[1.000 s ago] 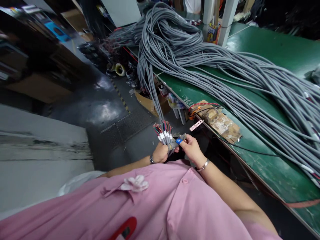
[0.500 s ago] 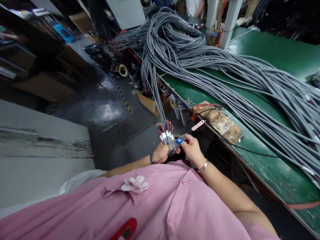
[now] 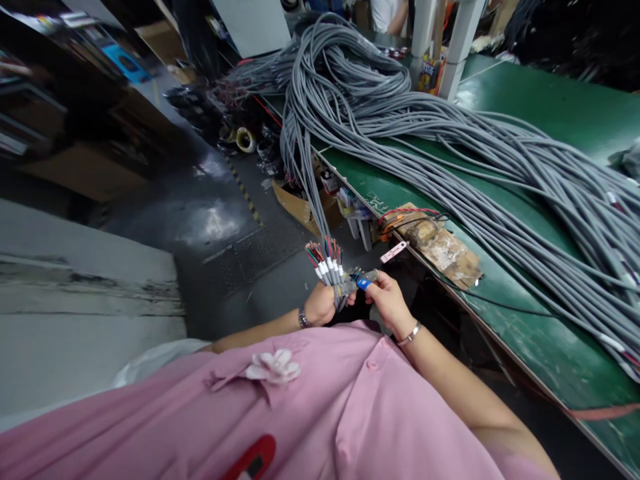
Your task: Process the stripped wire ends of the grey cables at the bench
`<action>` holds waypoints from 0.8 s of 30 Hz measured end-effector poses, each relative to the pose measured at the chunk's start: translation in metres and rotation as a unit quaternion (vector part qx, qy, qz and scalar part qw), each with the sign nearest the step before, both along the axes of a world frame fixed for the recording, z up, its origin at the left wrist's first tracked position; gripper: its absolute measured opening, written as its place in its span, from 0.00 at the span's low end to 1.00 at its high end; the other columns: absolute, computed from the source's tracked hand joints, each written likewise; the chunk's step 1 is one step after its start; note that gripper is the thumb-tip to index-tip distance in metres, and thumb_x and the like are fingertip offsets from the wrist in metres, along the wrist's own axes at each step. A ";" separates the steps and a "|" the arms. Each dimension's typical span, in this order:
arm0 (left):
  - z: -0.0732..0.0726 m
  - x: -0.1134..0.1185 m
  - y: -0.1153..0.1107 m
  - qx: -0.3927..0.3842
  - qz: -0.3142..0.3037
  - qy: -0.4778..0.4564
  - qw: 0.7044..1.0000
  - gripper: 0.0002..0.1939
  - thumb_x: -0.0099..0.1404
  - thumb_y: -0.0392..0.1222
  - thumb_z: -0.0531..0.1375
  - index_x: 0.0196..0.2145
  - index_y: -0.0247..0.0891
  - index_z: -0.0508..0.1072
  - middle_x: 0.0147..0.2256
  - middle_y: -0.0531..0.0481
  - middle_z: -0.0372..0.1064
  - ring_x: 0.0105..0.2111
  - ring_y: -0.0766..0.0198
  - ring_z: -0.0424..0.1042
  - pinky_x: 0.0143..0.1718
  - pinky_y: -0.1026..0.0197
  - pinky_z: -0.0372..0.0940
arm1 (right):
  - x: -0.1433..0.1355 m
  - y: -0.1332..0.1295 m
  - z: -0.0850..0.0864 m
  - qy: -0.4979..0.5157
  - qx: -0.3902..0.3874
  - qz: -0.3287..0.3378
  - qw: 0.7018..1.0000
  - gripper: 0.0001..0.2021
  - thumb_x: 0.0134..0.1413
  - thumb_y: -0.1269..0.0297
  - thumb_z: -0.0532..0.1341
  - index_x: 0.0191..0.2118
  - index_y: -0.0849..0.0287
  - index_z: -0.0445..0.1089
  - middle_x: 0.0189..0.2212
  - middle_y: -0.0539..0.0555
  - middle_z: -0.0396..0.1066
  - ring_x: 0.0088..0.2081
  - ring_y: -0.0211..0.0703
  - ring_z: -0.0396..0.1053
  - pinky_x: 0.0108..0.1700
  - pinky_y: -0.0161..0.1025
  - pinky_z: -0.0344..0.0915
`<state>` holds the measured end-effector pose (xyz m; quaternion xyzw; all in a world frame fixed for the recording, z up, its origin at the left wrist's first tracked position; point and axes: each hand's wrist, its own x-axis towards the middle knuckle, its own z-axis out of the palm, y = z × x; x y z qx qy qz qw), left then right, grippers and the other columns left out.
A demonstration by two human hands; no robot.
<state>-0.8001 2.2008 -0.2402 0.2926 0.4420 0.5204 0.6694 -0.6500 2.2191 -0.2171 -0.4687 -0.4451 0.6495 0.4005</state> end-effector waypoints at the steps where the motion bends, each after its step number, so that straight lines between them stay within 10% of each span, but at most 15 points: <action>1: 0.001 0.000 0.000 0.002 -0.009 0.004 1.000 0.12 0.50 0.44 0.67 0.22 0.31 0.72 0.19 0.50 0.68 0.18 0.68 0.67 0.22 0.64 0.63 | 0.002 0.002 0.001 0.003 -0.008 0.007 1.000 0.11 0.45 0.57 0.68 0.31 0.57 0.69 0.23 0.46 0.67 0.25 0.34 0.63 0.27 0.33 0.60; 24: 0.001 -0.003 -0.005 0.023 -0.118 0.057 0.991 0.11 0.49 0.40 0.65 0.18 0.33 0.67 0.15 0.52 0.63 0.14 0.71 0.60 0.19 0.65 0.58 | 0.008 0.013 0.018 0.001 0.003 0.166 0.986 0.18 0.43 0.65 0.67 0.41 0.59 0.63 0.24 0.47 0.72 0.25 0.36 0.70 0.28 0.33 0.63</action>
